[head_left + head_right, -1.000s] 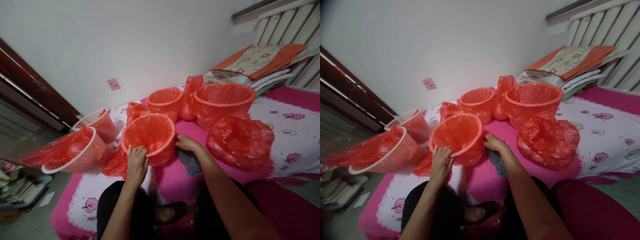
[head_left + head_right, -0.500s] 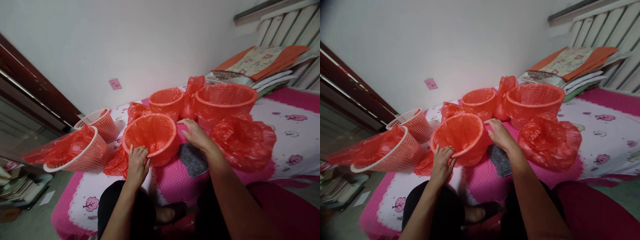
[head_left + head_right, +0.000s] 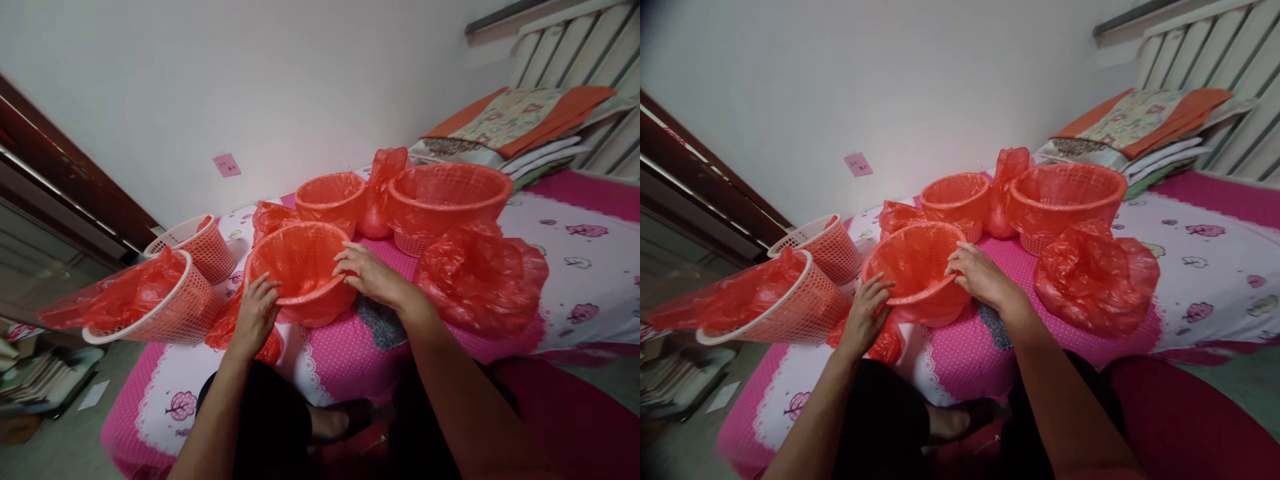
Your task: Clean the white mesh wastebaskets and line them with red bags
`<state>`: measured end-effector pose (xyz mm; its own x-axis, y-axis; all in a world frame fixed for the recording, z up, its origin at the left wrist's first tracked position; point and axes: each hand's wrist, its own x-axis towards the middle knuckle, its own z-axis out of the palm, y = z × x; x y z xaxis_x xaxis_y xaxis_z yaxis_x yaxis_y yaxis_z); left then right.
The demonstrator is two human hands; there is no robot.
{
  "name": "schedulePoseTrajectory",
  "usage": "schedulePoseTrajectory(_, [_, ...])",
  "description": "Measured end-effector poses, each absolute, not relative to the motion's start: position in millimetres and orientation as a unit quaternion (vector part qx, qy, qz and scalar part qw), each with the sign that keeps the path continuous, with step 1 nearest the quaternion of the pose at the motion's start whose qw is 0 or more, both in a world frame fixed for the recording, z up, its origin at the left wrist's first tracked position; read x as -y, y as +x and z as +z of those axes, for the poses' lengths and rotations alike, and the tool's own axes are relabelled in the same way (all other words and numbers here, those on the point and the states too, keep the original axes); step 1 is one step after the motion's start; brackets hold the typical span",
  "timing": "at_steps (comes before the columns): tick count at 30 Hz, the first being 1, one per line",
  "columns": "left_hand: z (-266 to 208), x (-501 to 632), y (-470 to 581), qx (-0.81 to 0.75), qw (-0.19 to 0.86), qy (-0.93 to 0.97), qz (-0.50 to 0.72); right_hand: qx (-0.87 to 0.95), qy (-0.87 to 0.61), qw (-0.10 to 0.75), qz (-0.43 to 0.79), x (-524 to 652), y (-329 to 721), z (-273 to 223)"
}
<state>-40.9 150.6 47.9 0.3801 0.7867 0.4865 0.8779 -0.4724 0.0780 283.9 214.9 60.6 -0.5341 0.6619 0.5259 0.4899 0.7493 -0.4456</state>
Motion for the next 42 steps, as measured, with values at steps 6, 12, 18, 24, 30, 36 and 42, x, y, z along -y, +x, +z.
schedulePoseTrajectory(6, [68.3, -140.7, -29.1, 0.519, 0.125, -0.802, -0.268, 0.886, -0.328, 0.314, 0.098, -199.4, 258.3, 70.8])
schedulePoseTrajectory(12, [63.2, -123.5, 16.5, 0.493, 0.086, -0.831, -0.243, 0.895, -0.314, 0.302, 0.094, -192.7, 238.5, 70.1])
schedulePoseTrajectory(18, [49.7, -143.5, 14.1, 0.536, 0.103, -0.807, -0.227, 0.882, -0.310, 0.339, 0.107, -193.0, 244.4, 65.8])
schedulePoseTrajectory(24, [50.2, -145.3, 8.4, 0.525, 0.114, -0.815, -0.215, 0.874, -0.326, 0.350, 0.084, -202.9, 262.6, 68.1])
schedulePoseTrajectory(30, [48.3, -146.5, 5.6, 0.521, 0.118, -0.819, -0.211, 0.875, -0.321, 0.353, 0.083, -212.9, 266.8, 61.9])
schedulePoseTrajectory(36, [50.1, -148.0, 3.6, 0.513, 0.113, -0.824, -0.213, 0.873, -0.305, 0.370, 0.091, -223.0, 268.9, 52.8])
schedulePoseTrajectory(42, [50.4, -148.8, -0.5, 0.512, 0.091, -0.824, -0.225, 0.868, -0.288, 0.397, 0.084, -224.5, 266.4, 47.2])
